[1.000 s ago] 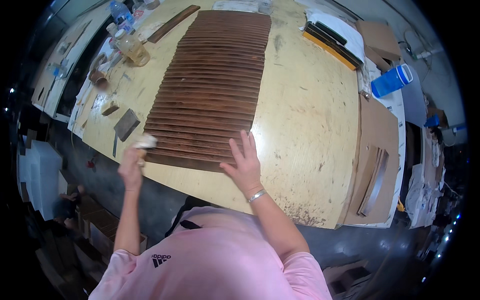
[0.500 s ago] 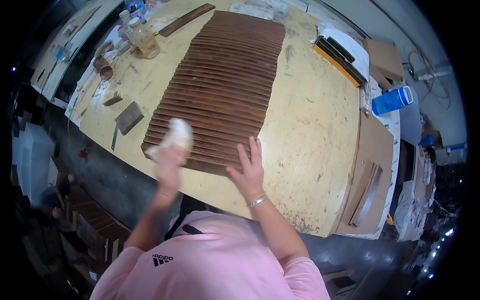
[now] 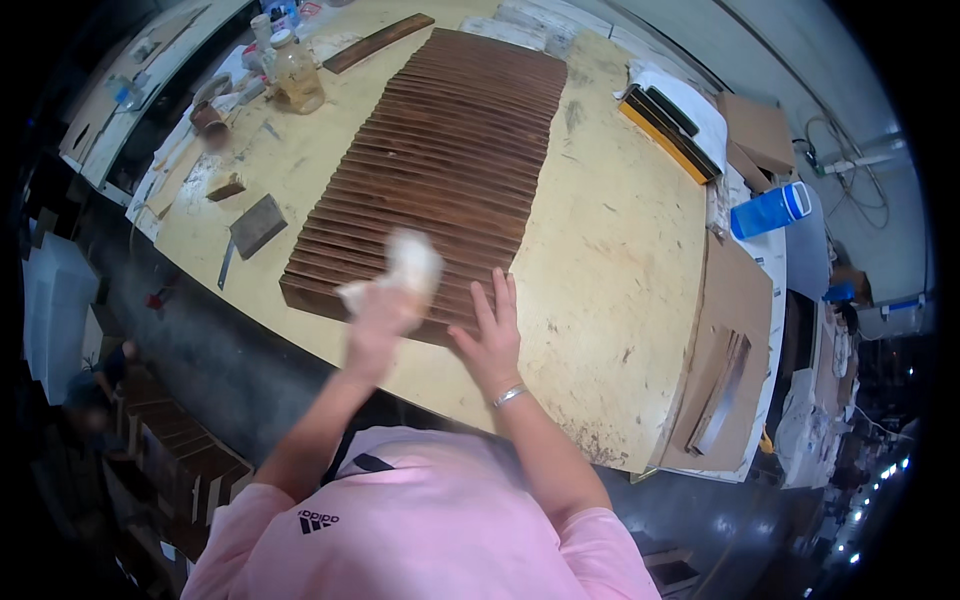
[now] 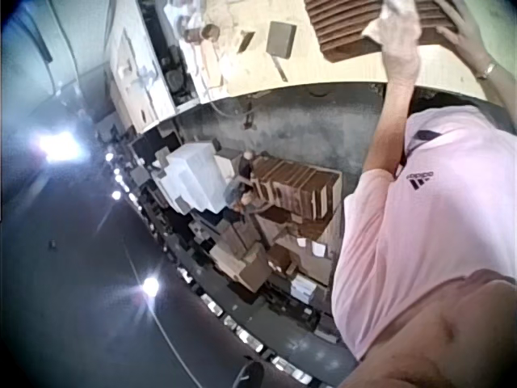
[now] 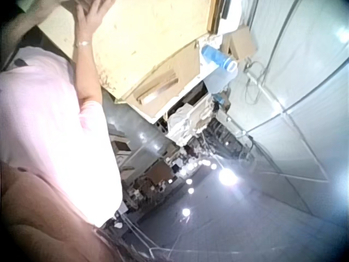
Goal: The person wipes a large slatted wood panel with a cloth, sands a smaller individual wood slat with a sanding block, and applies a substance to a small wooden joint using a piece of foam.
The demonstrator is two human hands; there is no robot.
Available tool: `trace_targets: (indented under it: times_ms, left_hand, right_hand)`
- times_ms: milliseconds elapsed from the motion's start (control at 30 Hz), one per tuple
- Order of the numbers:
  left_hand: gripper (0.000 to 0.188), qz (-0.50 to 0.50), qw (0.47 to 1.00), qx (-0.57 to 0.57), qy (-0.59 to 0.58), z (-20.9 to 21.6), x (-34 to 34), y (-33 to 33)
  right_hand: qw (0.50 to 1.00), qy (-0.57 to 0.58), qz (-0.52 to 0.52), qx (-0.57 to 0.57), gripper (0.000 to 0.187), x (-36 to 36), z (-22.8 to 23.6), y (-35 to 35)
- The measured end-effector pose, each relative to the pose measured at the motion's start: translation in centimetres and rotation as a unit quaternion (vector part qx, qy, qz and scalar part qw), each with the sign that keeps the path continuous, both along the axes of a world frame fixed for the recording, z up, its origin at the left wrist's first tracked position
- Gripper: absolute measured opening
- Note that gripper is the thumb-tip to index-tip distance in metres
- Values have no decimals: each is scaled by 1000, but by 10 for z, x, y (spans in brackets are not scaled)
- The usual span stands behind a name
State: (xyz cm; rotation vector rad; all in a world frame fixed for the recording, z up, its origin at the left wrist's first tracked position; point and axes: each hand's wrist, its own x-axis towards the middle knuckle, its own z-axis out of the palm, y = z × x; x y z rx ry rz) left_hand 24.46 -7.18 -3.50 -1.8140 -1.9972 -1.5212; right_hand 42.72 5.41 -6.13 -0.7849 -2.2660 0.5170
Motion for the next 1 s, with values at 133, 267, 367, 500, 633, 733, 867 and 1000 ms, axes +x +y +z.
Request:
trace_targets:
  times_ms: [133,267,367,500,633,733,867,1000]
  left_hand:
    - [26,-45,977,5,208,-24,-48,-21]
    - [44,180,980,-62,61,18,-119,-56]
    - [50,59,988,-73,-124,8,-34,-12]
    - [35,-150,982,-67,92,24,38,30]
    - [27,-91,984,-77,131,13,-9,10]
    - [28,-114,987,-62,95,3,40,32]
    - [27,-153,979,-65,116,17,50,42]
    - [28,-99,982,-83,137,7,15,20]
  right_hand:
    - [1000,-19,-11,-19,75,0,8,-1]
    - [992,16,27,-126,83,13,25,2]
    - [985,22,50,-163,92,12,26,5]
    - [957,103,26,-271,87,7,19,6]
    - [985,34,52,-161,88,17,26,12]
    - [975,70,53,-205,85,13,15,6]
    - [975,84,42,-202,82,13,10,11]
    - [984,55,47,-160,84,16,23,10]
